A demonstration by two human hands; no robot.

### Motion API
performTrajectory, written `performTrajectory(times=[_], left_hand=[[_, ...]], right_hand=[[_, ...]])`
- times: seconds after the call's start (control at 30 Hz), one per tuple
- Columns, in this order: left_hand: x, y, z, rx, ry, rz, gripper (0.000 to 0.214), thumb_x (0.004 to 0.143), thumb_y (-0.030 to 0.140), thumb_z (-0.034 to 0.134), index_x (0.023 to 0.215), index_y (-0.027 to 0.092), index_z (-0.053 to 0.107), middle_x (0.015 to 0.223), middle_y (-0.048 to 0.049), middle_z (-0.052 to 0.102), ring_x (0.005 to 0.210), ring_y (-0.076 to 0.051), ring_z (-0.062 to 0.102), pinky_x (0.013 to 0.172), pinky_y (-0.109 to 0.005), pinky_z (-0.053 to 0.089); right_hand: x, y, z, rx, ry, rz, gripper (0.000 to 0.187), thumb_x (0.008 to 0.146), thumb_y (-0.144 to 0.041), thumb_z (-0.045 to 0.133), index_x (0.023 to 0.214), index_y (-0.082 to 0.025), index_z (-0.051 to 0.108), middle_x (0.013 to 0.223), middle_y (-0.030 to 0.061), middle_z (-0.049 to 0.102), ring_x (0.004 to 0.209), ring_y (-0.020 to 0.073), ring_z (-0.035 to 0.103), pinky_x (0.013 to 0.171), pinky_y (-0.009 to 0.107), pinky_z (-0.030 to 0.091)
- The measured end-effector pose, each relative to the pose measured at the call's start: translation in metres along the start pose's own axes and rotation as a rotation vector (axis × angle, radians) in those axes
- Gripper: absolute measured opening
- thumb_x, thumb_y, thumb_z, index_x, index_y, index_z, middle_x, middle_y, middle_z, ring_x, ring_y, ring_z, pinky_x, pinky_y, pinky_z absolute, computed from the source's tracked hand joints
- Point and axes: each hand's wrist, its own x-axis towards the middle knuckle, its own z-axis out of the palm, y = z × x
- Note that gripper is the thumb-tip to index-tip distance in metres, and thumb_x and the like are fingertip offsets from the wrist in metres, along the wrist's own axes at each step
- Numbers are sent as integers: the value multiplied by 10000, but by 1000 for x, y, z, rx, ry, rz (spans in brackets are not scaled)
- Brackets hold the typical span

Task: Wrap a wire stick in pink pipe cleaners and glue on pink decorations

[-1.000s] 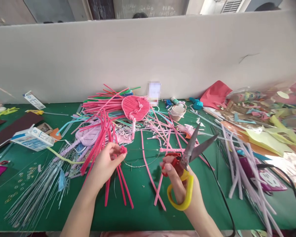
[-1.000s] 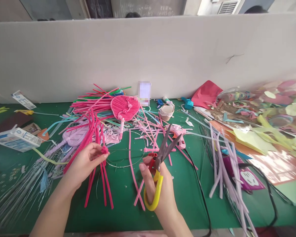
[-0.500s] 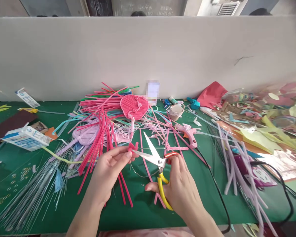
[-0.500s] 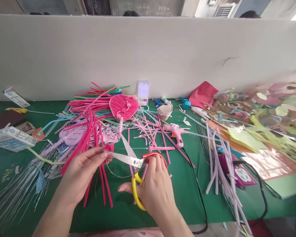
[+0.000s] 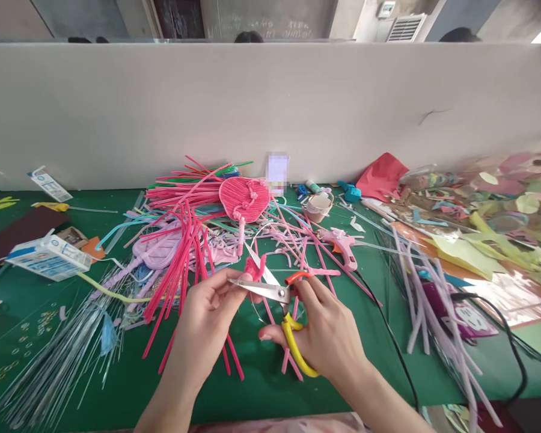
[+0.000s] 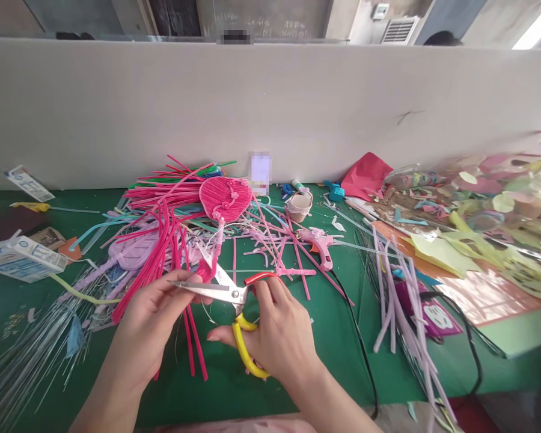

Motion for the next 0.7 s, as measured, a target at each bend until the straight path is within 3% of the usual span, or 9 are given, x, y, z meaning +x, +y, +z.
performTrajectory(times=[0.33, 0.7], left_hand=[[-10, 15, 11, 69, 5, 80, 206, 841, 374, 675, 756, 190, 706, 659, -3, 688, 710, -172, 666, 714, -242, 505], [-13, 18, 9, 114, 22, 91, 179, 846, 341, 657, 732, 207, 693, 652, 11, 692, 697, -161, 660, 699, -223, 493]], right_hand=[[14, 6, -8, -29, 1, -96, 632, 908, -747, 323, 700, -192, 542, 596, 9, 588, 459, 126, 564, 449, 232, 337], [18, 8, -14, 91, -125, -69, 638, 880, -775, 338, 660, -201, 507, 550, -17, 528, 403, 101, 444, 433, 222, 310]])
